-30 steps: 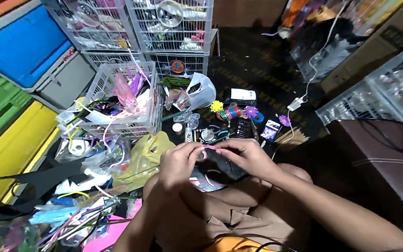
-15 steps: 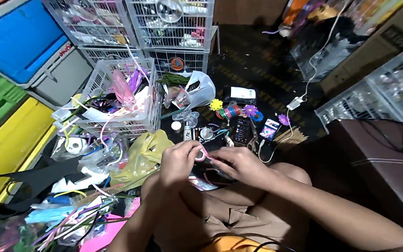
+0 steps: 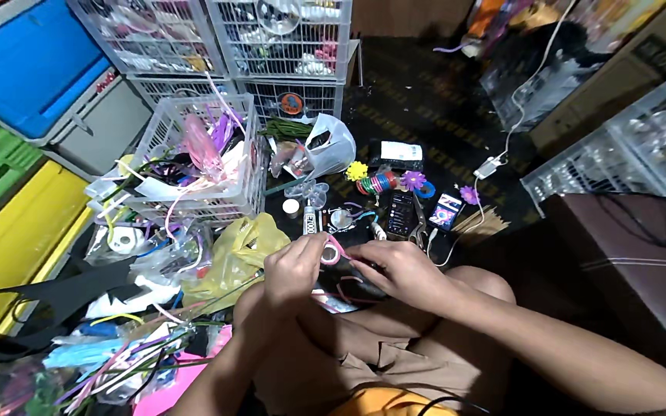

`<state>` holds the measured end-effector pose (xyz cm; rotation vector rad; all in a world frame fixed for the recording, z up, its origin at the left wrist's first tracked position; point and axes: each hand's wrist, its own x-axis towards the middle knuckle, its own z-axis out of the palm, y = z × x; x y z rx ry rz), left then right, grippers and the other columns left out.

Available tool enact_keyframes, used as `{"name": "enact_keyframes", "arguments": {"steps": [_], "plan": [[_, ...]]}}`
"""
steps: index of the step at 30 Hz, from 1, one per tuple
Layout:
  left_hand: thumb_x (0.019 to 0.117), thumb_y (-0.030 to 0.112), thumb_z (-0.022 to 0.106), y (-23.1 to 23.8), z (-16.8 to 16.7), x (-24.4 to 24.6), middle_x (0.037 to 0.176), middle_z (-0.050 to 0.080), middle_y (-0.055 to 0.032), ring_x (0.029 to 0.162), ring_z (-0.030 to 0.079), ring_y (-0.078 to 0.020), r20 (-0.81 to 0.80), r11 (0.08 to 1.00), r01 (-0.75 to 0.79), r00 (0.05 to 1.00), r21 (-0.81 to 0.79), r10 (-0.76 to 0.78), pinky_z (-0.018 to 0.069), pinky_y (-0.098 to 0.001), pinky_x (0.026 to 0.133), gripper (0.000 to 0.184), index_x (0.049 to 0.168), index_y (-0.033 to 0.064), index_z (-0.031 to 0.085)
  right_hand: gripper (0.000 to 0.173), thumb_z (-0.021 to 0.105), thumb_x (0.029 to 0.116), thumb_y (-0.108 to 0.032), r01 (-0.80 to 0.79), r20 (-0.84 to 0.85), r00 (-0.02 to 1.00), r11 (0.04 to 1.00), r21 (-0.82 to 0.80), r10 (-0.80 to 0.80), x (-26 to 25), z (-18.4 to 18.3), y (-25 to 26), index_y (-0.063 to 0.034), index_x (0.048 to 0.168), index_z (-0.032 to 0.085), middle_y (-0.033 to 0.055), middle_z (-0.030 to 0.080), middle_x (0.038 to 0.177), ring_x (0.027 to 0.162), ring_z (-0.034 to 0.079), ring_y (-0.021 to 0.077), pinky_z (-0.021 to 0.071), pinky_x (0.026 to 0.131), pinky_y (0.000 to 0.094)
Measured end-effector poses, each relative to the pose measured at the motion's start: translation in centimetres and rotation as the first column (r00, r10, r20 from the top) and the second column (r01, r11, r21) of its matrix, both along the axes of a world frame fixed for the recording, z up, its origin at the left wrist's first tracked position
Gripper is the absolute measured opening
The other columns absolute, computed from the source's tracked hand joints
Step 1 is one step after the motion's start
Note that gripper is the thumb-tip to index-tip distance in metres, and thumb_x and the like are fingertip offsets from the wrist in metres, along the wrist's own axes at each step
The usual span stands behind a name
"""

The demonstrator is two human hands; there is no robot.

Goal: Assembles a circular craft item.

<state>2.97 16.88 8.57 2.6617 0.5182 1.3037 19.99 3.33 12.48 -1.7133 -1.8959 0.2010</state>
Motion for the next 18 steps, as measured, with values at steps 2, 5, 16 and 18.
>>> {"name": "enact_keyframes", "arguments": {"steps": [2, 5, 16, 18], "plan": [[0.0950, 0.007, 0.064, -0.1, -0.1, 0.1, 0.093, 0.078, -0.0114, 0.081, 0.076, -0.0215, -0.017, 0.999, 0.028, 0.999, 0.037, -0.027, 0.0612, -0.0342, 0.069, 0.015, 0.097, 0.0020, 0.078, 0.029, 0.052, 0.1042, -0.021, -0.033, 0.012, 0.999, 0.999, -0.004, 0.033, -0.3, 0.6, -0.3, -0.0023, 0.108, 0.074, 0.0125, 0.075, 0.096, 0.084, 0.074, 0.0259, 0.0597, 0.073, 0.0451], [0.0964, 0.009, 0.062, -0.5, -0.1, 0.4, 0.089, 0.078, -0.0089, 0.078, 0.076, -0.0200, -0.053, 0.992, 0.060, 0.997, 0.114, -0.054, 0.0601, -0.0332, 0.066, 0.016, 0.094, 0.0042, 0.077, 0.027, 0.052, 0.1024, -0.019, -0.093, 0.049, 0.995, 0.996, 0.018, 0.092, -0.6, 2.2, -0.3, -0.0030, 0.098, 0.073, 0.0104, 0.073, 0.086, 0.075, 0.072, 0.0232, 0.0577, 0.065, 0.0411], [0.0981, 0.009, 0.065, -1.3, 3.1, -1.3, 0.091, 0.078, -0.0105, 0.087, 0.074, -0.0110, 0.157, 0.960, 0.279, 0.950, -0.038, -0.270, 0.0577, -0.0206, 0.082, 0.015, 0.094, 0.0008, 0.076, 0.019, 0.064, 0.1005, -0.016, -0.309, -0.405, 0.892, 0.925, -0.221, 0.201, 5.0, 3.1, 2.4, -0.0030, 0.100, 0.077, -0.0017, 0.072, 0.084, 0.072, 0.062, -0.0043, 0.0526, 0.069, 0.0145], [0.0984, 0.009, 0.065, -0.8, 2.8, -1.6, 0.092, 0.078, -0.0104, 0.088, 0.074, -0.0123, 0.131, 0.969, 0.243, 0.963, -0.039, -0.236, 0.0580, -0.0223, 0.083, 0.015, 0.095, 0.0009, 0.076, 0.027, 0.057, 0.1043, -0.022, -0.318, -0.372, 0.899, 0.928, -0.192, 0.231, 2.6, 2.1, 0.6, -0.0024, 0.103, 0.076, 0.0026, 0.072, 0.086, 0.074, 0.063, -0.0004, 0.0530, 0.072, 0.0178]]}}
